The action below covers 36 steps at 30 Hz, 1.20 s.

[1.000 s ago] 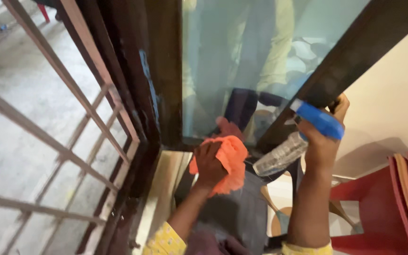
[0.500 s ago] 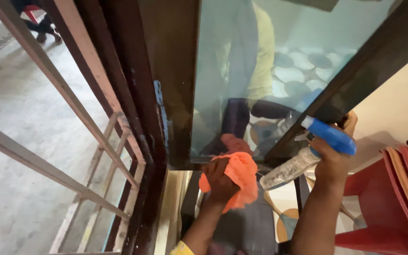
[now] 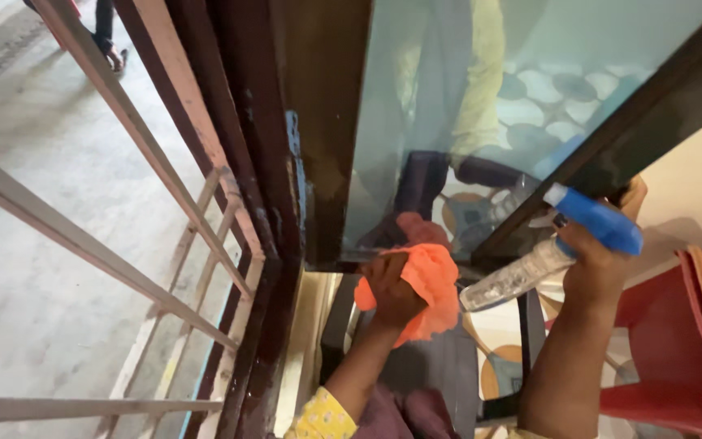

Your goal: The person wipes a glass door with an orange cloth while holding a spray bottle. They repeatedly rub the same area of the glass without visibly changing the cloth or moving to a new section.

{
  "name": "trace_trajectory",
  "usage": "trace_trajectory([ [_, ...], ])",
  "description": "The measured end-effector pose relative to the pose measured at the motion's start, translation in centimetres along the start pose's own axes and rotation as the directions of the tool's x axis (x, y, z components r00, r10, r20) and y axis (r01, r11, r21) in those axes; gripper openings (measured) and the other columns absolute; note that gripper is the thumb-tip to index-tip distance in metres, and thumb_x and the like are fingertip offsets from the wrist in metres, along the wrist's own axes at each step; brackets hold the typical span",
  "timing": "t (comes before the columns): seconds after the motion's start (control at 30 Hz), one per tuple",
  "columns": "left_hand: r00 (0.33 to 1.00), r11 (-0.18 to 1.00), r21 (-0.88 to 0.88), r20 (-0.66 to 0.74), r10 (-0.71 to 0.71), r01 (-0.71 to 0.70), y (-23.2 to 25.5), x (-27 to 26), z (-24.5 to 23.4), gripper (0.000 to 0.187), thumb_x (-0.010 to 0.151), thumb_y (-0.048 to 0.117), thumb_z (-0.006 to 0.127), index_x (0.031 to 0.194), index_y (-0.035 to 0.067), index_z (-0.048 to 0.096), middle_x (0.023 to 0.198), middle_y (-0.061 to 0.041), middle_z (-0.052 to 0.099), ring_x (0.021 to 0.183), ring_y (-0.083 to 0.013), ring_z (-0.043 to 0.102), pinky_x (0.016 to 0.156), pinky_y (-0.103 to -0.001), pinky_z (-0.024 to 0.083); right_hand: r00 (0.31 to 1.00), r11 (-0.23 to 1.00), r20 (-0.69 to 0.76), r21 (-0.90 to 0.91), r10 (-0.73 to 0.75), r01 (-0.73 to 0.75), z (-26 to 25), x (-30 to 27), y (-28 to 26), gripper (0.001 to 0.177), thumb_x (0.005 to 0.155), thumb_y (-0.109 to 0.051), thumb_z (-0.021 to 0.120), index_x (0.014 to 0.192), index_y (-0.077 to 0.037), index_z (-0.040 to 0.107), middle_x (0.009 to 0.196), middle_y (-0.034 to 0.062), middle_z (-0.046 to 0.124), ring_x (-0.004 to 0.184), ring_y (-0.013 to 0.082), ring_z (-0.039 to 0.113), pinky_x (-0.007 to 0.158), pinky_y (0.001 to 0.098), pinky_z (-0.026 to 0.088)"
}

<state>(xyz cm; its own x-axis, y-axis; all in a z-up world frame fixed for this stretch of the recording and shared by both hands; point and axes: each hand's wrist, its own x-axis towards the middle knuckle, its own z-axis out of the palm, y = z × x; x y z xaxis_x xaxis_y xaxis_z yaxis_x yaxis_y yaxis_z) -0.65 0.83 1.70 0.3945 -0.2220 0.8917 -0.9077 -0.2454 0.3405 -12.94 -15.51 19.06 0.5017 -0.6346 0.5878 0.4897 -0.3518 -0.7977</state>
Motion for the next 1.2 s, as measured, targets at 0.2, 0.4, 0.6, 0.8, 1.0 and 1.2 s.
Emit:
trace_trajectory([
  [0.2,0.998,1.000,0.002,-0.068,-0.019,0.020,-0.1,-0.2,1.2,0.032,0.083,0.026,0.074,0.109,0.009,0.069,0.113,-0.004,0.065,0.107,-0.0297,0.059,0.091,-0.046,0.040,1.000,1.000,-0.006,-0.019,0.012,-0.012,-0.2,-0.1,0.7,0.065,0.078,0.001,0.063,0.140,-0.006,0.047,0.110,0.0017,0.056,0.099,0.0108,0.056,0.089,0.0219,0.045],
  [0.4,0.994,0.999,0.047,-0.109,-0.006,0.012,-0.5,-0.6,0.6,0.031,0.083,0.028,0.074,0.109,0.010,0.069,0.111,-0.004,0.065,0.107,-0.0298,0.058,0.092,-0.046,0.041,0.999,0.999,0.028,0.043,-0.023,0.022,0.3,0.4,0.4,0.071,0.080,0.001,0.065,0.147,-0.006,0.047,0.115,0.0011,0.056,0.102,0.0118,0.056,0.092,0.0231,0.047],
  [0.6,0.994,0.995,0.097,-0.105,0.038,-0.028,-0.9,-0.8,1.4,0.032,0.080,0.031,0.075,0.104,0.010,0.069,0.108,-0.006,0.064,0.102,-0.0306,0.058,0.089,-0.047,0.041,0.998,0.997,0.030,-0.052,-0.056,0.058,0.4,0.4,-0.1,0.063,0.072,-0.007,0.063,0.135,-0.001,0.053,0.120,0.0013,0.054,0.113,0.0138,0.055,0.108,0.0244,0.043],
  [0.8,0.996,0.994,0.064,0.029,0.087,-0.089,-2.8,-1.9,2.9,0.034,0.075,0.032,0.075,0.098,0.008,0.068,0.105,-0.008,0.063,0.097,-0.0326,0.057,0.085,-0.049,0.041,0.996,0.986,0.033,-0.141,-0.083,0.087,0.2,0.6,0.9,0.044,0.072,-0.008,0.067,0.114,0.004,0.063,0.130,0.0041,0.048,0.122,0.0166,0.052,0.114,0.0253,0.040],
  [1.0,0.978,0.979,-0.012,0.036,0.205,-0.205,0.8,-1.7,6.2,0.035,0.070,0.025,0.071,0.099,0.006,0.071,0.107,-0.010,0.062,0.098,-0.0323,0.057,0.087,-0.049,0.043,0.990,0.969,0.023,-0.202,-0.137,0.139,1.0,0.3,0.5,0.022,0.073,-0.010,0.072,0.088,0.005,0.066,0.132,0.0045,0.046,0.123,0.0181,0.051,0.111,0.0302,0.042],
  [1.2,0.953,0.973,-0.033,0.195,0.231,-0.229,0.3,-3.3,6.6,0.037,0.066,0.027,0.070,0.098,0.009,0.070,0.116,-0.008,0.062,0.112,-0.0326,0.058,0.098,-0.051,0.045,0.983,0.949,0.107,-0.262,-0.151,0.175,0.5,0.6,-0.3,0.027,0.076,-0.014,0.075,0.092,0.006,0.065,0.139,0.0041,0.043,0.127,0.0185,0.047,0.115,0.0288,0.037],
])
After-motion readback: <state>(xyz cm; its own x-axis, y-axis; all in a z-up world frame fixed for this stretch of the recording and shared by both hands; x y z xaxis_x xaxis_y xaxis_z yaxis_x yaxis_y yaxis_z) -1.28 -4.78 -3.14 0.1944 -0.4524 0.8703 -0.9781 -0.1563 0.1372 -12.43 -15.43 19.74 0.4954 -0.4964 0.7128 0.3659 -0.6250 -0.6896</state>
